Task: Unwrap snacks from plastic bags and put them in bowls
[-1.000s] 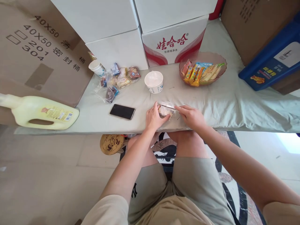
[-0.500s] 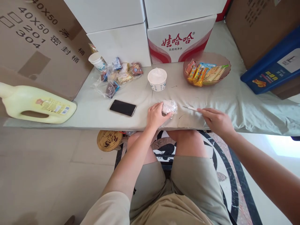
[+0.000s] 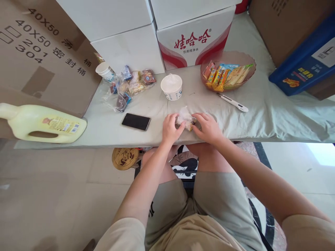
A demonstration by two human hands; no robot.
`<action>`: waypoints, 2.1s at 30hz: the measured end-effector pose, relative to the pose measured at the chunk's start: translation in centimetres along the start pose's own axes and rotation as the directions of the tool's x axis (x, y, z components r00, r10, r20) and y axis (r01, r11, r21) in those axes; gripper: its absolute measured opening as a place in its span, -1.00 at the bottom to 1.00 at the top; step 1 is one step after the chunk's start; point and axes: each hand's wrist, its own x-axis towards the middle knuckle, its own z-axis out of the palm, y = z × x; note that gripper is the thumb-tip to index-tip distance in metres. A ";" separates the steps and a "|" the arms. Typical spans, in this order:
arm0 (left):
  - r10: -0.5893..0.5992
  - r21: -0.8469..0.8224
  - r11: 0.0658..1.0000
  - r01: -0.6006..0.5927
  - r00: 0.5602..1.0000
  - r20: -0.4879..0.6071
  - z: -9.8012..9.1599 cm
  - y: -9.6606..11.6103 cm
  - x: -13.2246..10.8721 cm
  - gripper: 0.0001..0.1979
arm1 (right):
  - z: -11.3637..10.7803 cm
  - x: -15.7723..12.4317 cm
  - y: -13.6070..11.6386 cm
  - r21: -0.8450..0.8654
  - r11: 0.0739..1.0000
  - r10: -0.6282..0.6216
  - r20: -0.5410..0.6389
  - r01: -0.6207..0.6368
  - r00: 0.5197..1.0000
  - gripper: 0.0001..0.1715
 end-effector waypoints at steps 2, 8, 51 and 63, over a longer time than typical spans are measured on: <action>-0.099 -0.075 0.992 0.100 0.995 0.020 0.0 -0.3 0.0 -0.76 | 0.4 0.2 0.1 0.045 0.999 -0.001 0.004 0.001 1.000 -0.45; -0.411 -0.442 0.824 0.353 0.911 -0.039 0.0 -1.5 0.6 -0.77 | 0.7 -0.1 1.0 0.147 0.988 0.057 -0.007 -0.056 0.998 -0.66; -0.025 0.324 0.929 -0.180 0.842 0.539 -9.4 4.3 -1.2 -0.70 | -7.7 -1.9 -2.7 -0.332 0.928 -0.036 0.368 0.168 0.929 -0.66; -0.054 0.288 0.951 -0.113 0.855 0.516 -2.8 4.1 2.6 -0.77 | -5.4 -0.7 -4.5 -0.511 0.859 0.244 0.399 -0.007 0.884 -0.67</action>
